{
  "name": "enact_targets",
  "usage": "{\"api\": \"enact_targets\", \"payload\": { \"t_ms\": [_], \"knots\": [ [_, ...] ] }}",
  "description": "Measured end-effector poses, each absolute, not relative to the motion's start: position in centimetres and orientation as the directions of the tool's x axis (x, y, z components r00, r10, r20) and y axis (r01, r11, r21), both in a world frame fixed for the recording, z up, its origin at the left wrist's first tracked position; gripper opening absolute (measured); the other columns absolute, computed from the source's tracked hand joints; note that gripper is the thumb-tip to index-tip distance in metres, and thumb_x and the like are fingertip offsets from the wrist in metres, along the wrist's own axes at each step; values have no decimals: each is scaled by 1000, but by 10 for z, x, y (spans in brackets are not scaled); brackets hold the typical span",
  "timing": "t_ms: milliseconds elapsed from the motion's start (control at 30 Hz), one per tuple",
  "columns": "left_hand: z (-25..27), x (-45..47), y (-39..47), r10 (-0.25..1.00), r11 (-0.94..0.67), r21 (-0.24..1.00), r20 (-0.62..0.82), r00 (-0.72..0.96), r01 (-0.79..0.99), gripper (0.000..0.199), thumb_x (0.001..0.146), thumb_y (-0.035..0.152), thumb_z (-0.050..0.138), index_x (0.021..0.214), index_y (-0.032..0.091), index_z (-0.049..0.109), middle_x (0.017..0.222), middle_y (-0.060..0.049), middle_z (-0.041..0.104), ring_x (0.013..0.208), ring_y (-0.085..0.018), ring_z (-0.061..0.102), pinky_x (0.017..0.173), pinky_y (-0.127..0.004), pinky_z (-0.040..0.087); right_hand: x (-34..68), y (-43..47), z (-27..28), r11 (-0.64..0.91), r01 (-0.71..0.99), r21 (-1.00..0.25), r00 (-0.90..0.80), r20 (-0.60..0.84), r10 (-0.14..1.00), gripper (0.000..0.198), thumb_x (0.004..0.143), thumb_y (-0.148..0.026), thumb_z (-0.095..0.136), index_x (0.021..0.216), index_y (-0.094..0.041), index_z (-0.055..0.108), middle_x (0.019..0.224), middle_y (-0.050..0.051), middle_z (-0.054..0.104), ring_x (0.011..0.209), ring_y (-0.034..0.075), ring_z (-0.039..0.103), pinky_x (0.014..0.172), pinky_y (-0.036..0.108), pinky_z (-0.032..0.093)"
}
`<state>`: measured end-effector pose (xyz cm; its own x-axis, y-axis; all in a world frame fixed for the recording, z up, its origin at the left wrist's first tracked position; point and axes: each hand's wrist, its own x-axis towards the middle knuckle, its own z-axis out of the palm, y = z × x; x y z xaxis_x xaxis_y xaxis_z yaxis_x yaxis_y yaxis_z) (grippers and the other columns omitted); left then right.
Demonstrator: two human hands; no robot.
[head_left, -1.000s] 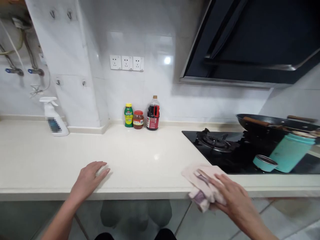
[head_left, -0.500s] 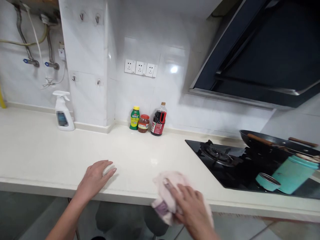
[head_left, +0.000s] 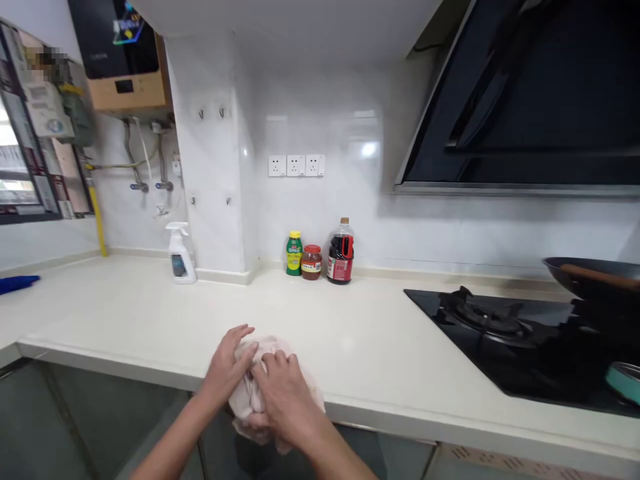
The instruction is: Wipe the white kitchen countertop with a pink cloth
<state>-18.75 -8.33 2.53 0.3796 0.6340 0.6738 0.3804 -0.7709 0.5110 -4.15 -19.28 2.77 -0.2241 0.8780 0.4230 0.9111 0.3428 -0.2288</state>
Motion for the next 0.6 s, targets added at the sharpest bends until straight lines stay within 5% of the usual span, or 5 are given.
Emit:
{"api": "enact_targets", "payload": {
  "t_ms": [200,333,467,600],
  "knots": [
    [-5,-164,-142,530,-845,360,660,532,396,51,102,47,41,148,25,43,147,-13,53,138,-27,47,114,-52,39,8,-203,38,491,707,-510,-293,421,859,47,76,-20,60,123,-25,56,129,5,56,119,23,53,104,42,44],
    [-14,-157,-156,536,-821,146,531,657,552,75,82,65,67,142,24,51,148,-17,52,140,-41,42,112,-66,32,81,-215,21,445,700,-559,-180,464,867,35,90,-29,41,118,-20,60,140,13,51,133,24,46,113,47,37],
    [-3,-147,-159,622,-753,38,366,692,657,111,53,66,87,147,23,46,151,-20,48,139,-47,39,112,-67,31,192,-244,-24,129,921,-368,115,572,812,48,90,-51,38,111,-19,68,129,18,61,124,33,55,108,55,42],
    [-4,-100,-166,639,-729,-64,294,711,682,114,48,63,89,145,19,47,147,-24,48,133,-49,42,105,-67,35,278,-267,-69,-176,973,-150,231,631,741,50,91,-51,31,110,-29,72,125,13,66,121,34,59,94,54,52]
  ]
}}
